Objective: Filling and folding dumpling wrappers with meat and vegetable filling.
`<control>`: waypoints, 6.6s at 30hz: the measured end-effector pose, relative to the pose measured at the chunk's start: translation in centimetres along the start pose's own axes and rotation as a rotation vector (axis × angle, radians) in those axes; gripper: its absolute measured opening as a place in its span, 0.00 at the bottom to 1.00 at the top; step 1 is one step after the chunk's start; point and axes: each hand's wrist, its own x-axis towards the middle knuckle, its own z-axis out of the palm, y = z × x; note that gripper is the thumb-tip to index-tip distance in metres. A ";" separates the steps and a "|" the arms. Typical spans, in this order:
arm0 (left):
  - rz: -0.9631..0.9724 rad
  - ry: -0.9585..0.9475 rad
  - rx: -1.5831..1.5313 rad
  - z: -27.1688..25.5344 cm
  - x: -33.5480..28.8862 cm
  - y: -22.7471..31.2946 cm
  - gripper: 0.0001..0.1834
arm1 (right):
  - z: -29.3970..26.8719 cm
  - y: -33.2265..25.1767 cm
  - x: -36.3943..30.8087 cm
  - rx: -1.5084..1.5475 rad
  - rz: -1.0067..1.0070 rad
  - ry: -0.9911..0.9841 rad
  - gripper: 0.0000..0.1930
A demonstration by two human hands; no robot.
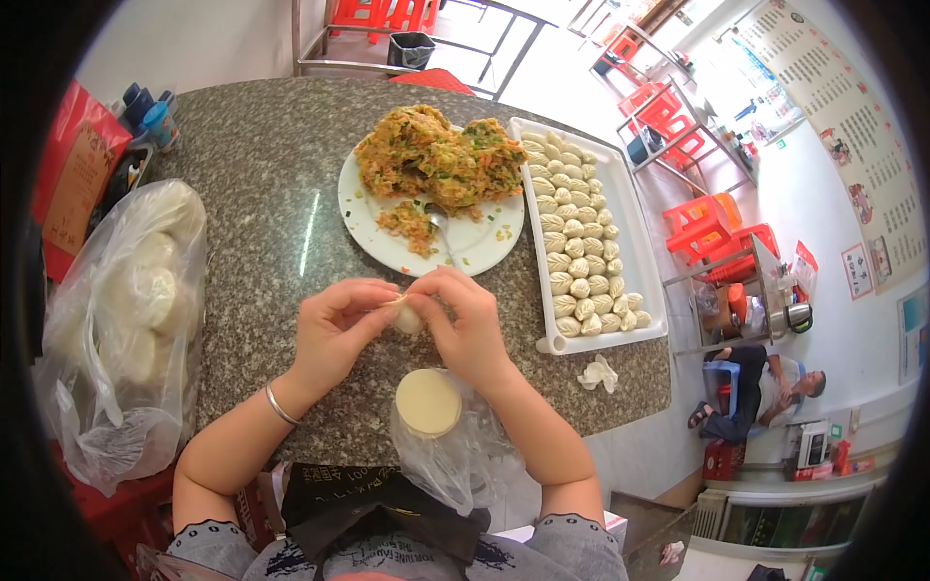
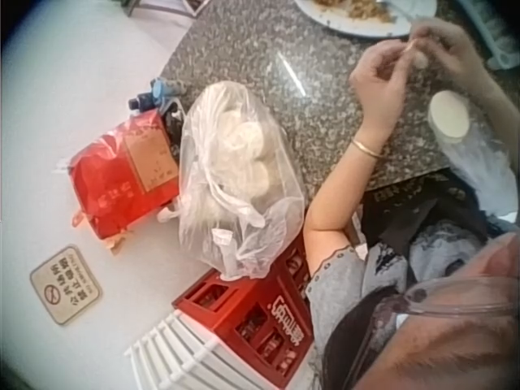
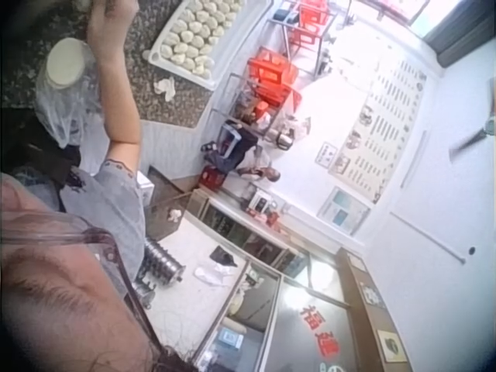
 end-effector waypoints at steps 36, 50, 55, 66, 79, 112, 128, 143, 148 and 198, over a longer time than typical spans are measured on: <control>-0.198 -0.030 -0.272 -0.2 0.1 -0.3 0.07 | 0.6 0.2 -0.3 0.053 0.087 -0.022 0.03; -0.294 -0.061 -0.488 -0.3 0.1 -0.9 0.07 | 1.3 0.2 -0.3 -0.006 -0.005 0.003 0.04; -0.290 -0.139 -0.426 -0.3 0.1 -0.6 0.07 | 1.0 0.0 -0.5 -0.010 0.064 0.019 0.03; -0.581 -0.280 -0.696 -1.4 1.0 -0.5 0.15 | -0.7 0.8 0.7 0.342 0.079 0.009 0.04; -0.322 -0.302 -0.474 -0.6 -0.6 0.8 0.21 | 1.2 -13.0 -2.9 1.593 0.010 -0.356 0.45; -0.430 0.009 -0.373 -0.3 0.7 -2.2 0.16 | 5.8 -19.9 -8.4 2.269 0.300 -0.517 0.41; -0.475 -0.007 -0.364 -0.2 0.6 -2.1 0.15 | 3.9 -20.0 -8.0 2.071 0.265 -0.378 0.41; -0.503 0.022 -0.450 -0.7 1.4 -0.8 0.18 | -0.4 -8.8 -9.3 -0.300 -0.082 -0.443 0.26; -0.529 -0.035 -0.479 -1.6 1.2 -1.3 0.17 | 2.2 -8.0 -9.8 -0.716 -0.149 -0.566 0.25; 0.206 -0.488 0.384 0.6 -1.1 -0.3 0.13 | -13.3 3.0 -3.1 -0.319 0.217 0.089 0.14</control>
